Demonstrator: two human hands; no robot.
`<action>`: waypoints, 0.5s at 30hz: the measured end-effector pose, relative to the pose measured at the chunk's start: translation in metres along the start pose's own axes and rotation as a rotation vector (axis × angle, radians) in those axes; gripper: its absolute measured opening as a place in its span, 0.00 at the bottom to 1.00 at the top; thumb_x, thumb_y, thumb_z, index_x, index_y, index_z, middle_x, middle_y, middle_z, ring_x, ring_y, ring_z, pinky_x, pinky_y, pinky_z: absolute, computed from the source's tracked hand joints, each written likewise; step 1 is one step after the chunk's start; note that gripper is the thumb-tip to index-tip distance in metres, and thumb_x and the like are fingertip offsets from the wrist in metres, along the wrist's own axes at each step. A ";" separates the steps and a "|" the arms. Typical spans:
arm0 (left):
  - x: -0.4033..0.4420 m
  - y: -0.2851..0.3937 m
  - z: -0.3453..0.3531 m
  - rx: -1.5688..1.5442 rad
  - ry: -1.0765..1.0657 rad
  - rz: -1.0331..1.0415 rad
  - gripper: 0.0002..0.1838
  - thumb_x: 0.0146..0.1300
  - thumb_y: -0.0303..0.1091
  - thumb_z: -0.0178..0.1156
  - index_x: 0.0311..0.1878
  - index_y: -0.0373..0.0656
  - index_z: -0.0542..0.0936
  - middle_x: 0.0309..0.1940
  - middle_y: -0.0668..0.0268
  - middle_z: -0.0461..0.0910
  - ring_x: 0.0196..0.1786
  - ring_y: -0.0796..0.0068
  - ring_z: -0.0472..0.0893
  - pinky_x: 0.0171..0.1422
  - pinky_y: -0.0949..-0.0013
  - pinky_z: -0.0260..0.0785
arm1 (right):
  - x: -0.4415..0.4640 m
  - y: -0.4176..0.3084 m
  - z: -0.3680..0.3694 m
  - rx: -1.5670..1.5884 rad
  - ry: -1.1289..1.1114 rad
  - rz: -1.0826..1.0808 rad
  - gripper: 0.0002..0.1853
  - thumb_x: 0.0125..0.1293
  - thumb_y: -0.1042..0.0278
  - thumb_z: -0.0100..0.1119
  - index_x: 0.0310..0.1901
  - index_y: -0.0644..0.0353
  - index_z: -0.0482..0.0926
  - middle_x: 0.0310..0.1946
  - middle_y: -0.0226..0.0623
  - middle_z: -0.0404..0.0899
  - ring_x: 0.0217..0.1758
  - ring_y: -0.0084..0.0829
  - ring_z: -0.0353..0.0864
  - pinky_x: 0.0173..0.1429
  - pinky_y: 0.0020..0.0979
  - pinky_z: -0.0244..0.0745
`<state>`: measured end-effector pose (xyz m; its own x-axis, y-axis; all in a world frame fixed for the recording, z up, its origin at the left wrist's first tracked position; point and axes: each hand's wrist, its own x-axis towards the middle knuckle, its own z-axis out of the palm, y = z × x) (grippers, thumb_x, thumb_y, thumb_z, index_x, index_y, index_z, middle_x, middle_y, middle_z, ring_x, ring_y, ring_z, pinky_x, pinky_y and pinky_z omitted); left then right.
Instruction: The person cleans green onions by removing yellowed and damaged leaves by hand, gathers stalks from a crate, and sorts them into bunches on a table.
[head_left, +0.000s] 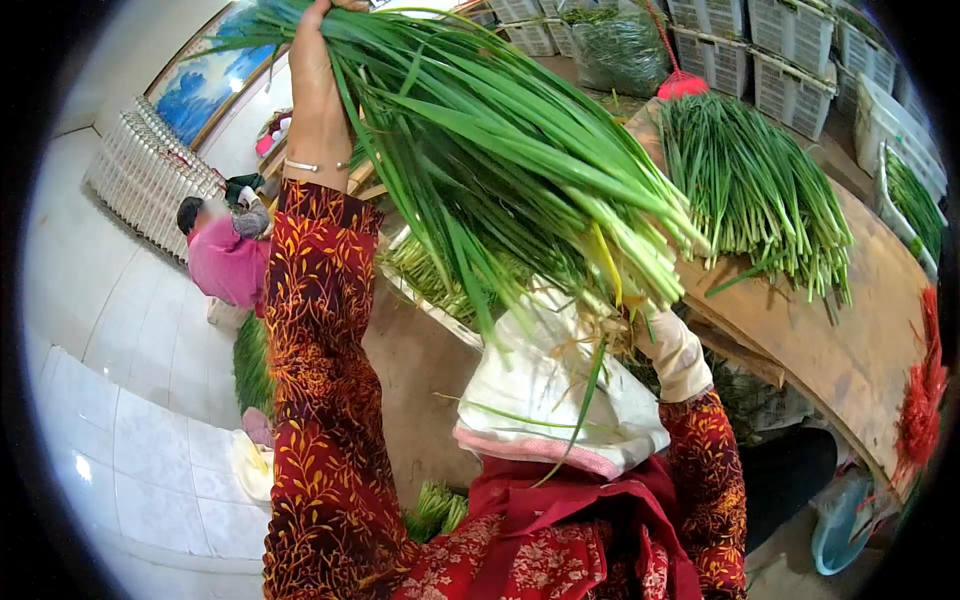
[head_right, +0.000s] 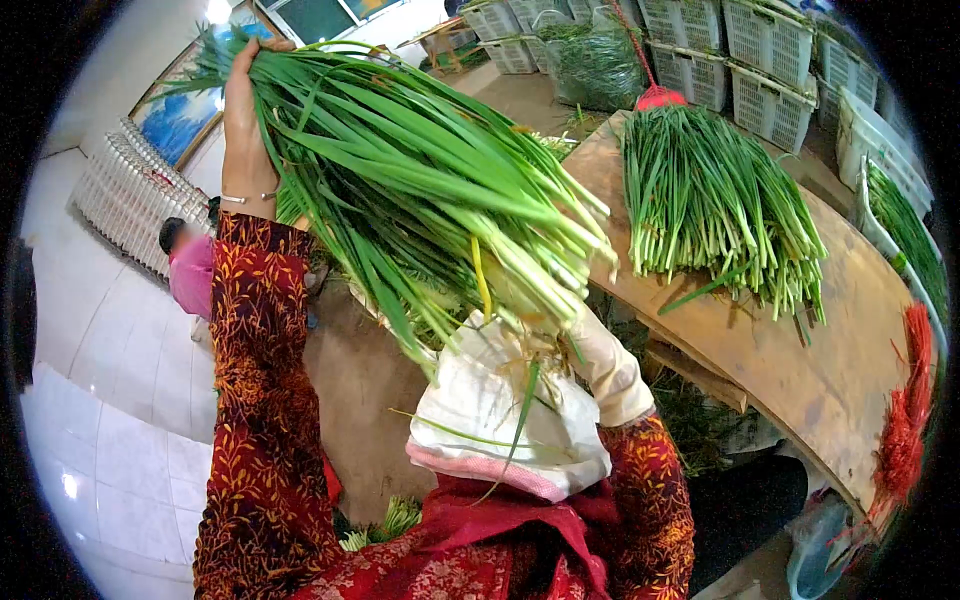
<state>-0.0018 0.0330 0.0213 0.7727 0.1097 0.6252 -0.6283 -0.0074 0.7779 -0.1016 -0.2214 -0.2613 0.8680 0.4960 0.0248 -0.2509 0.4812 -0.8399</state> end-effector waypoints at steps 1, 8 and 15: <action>0.010 -0.002 -0.013 -0.156 -0.049 -0.105 0.12 0.63 0.39 0.47 0.33 0.41 0.72 0.30 0.65 0.76 0.34 0.73 0.75 0.43 0.71 0.69 | -0.005 0.001 -0.001 0.035 -0.035 0.041 0.24 0.65 0.52 0.46 0.56 0.60 0.66 0.30 0.31 0.75 0.24 0.15 0.70 0.22 0.15 0.61; 0.004 -0.005 0.000 -0.165 0.149 0.027 0.13 0.62 0.39 0.47 0.30 0.39 0.74 0.28 0.62 0.76 0.34 0.71 0.76 0.44 0.69 0.68 | -0.057 -0.033 0.003 -0.001 -0.044 -0.067 0.19 0.66 0.54 0.44 0.23 0.59 0.69 0.14 0.23 0.63 0.13 0.14 0.55 0.17 0.17 0.50; 0.011 -0.003 -0.022 -0.089 0.262 0.029 0.13 0.61 0.38 0.49 0.30 0.37 0.74 0.27 0.61 0.76 0.32 0.68 0.75 0.38 0.67 0.70 | -0.123 0.085 -0.145 -1.714 0.033 0.417 0.19 0.57 0.51 0.52 0.34 0.62 0.76 0.24 0.39 0.77 0.23 0.35 0.73 0.31 0.35 0.67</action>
<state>0.0066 0.0559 0.0243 0.7117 0.3643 0.6006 -0.6644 0.0715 0.7440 -0.1673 -0.3459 -0.4139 0.8822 0.3530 -0.3115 0.2344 -0.9032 -0.3597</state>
